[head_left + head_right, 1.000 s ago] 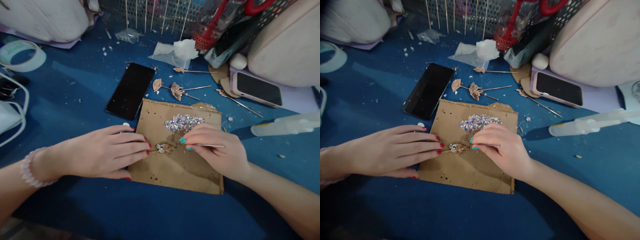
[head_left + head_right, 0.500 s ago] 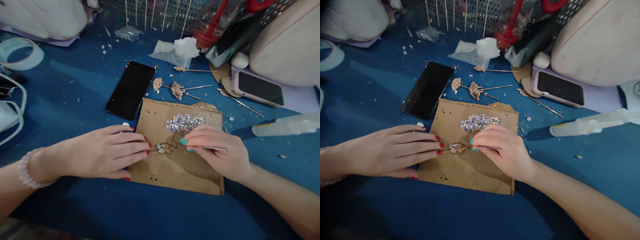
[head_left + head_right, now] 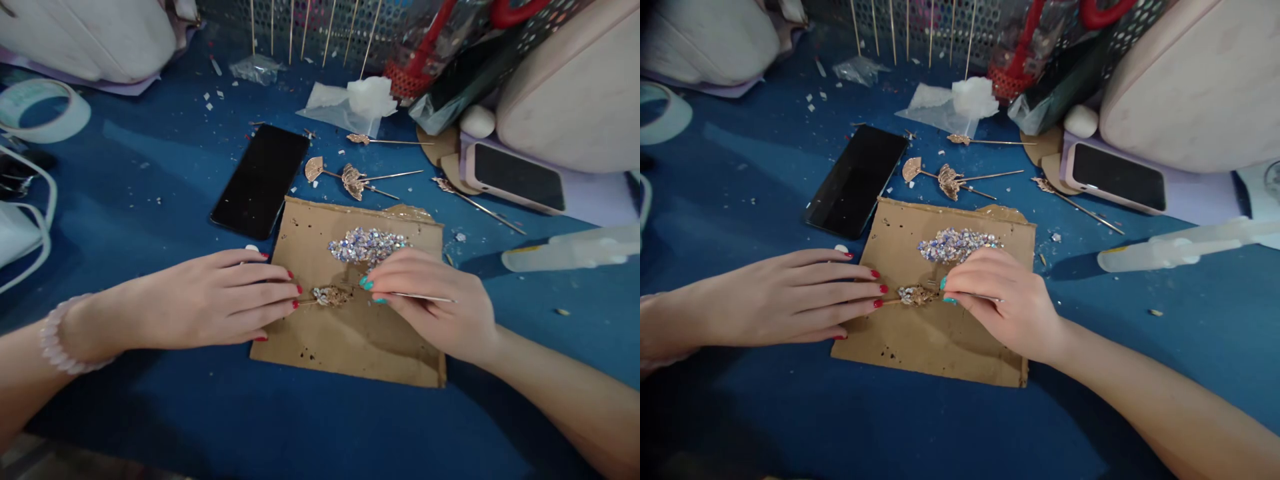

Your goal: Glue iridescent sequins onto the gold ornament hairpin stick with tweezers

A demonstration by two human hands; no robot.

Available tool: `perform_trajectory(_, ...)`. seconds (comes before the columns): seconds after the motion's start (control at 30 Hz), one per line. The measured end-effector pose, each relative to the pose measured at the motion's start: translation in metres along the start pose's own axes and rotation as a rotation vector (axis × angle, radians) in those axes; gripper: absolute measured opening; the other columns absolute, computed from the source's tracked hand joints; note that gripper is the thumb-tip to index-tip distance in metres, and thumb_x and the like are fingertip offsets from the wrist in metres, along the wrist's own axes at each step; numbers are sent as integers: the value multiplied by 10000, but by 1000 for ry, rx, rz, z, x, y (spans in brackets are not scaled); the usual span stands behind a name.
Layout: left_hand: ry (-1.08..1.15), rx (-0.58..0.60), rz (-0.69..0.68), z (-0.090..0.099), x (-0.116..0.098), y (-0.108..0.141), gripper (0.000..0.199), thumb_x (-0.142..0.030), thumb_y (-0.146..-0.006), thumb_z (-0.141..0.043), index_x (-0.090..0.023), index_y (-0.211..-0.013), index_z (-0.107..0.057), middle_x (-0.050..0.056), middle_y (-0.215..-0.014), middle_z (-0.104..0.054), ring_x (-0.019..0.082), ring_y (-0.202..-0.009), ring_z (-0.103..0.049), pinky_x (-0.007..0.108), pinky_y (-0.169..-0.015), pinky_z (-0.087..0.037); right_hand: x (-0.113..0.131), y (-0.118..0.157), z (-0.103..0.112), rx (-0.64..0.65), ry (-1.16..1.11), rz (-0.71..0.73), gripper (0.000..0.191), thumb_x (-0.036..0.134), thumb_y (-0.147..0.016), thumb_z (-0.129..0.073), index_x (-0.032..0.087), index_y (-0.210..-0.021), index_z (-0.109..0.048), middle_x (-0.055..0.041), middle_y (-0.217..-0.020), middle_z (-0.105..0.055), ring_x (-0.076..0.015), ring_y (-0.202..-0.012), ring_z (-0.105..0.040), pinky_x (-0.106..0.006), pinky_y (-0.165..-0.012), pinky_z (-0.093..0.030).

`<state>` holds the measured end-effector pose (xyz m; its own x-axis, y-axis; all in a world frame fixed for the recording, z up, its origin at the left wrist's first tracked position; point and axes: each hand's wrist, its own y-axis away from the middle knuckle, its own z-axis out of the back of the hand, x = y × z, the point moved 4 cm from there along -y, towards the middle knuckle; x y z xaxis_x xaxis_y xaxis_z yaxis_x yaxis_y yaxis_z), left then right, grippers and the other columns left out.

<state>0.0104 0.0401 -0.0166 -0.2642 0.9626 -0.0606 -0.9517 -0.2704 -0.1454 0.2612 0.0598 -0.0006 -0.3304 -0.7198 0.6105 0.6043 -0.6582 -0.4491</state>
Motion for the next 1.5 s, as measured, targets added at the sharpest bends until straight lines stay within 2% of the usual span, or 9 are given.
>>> perform_trajectory(0.3,-7,14,-3,-1,0,0,399,-297,-952,-529,-229,-1345,-538,18,-1408,-552,172,-1310,-498,376,-1250,-191,-1,1,0,-7,6,-2,158,67,-854,-609,211,-852,-672,-16,-807,-738,-149,-747,-677,-332,-731,-566)
perform_trajectory(0.53,61,8,20,5,2,-2,419,-117,-944,-459,-270,-1320,-563,2,-1385,-573,162,-1282,-529,331,-1178,-341,-1,0,0,8,-5,-17,173,78,-872,-587,223,-845,-677,-6,-806,-740,-148,-747,-681,-332,-730,-564)
perform_trajectory(0.63,78,7,34,6,2,-3,443,-79,-937,-441,-274,-1311,-574,3,-1374,-583,161,-1274,-538,324,-1164,-360,-2,1,0,10,-7,-14,162,76,-871,-591,213,-844,-674,-12,-808,-740,-146,-751,-680,-330,-736,-565)
perform_trajectory(0.97,22,0,27,15,-1,-7,418,-87,-937,-459,-264,-1293,-588,20,-1333,-616,152,-1259,-549,316,-1155,-358,-3,1,-1,-59,-38,-11,168,92,-865,-597,226,-855,-699,-14,-789,-739,-160,-742,-690,-344,-718,-582)
perform_trajectory(1.13,-77,-2,-32,15,-3,-8,375,-105,-964,-422,-217,-1279,-593,56,-1330,-616,163,-1236,-561,332,-1082,-432,-1,3,-3,-71,8,4,162,104,-863,-600,226,-848,-705,-14,-800,-746,-158,-764,-692,-339,-741,-587)
perform_trajectory(1.3,-55,-29,-41,15,-4,-9,335,-136,-976,-418,-198,-1241,-613,77,-1298,-633,175,-1211,-578,343,-1020,-471,1,5,-3,-76,48,-2,143,136,-873,-594,210,-836,-711,-28,-820,-751,-159,-785,-698,-329,-752,-588)
perform_trajectory(1.5,-17,-24,-44,17,-8,-9,324,-181,-984,-401,-211,-1202,-639,92,-1270,-647,175,-1167,-600,341,-995,-465,4,11,-4,-56,178,-128,156,201,-886,-578,217,-848,-729,-41,-879,-756,-182,-852,-713,-324,-736,-580)
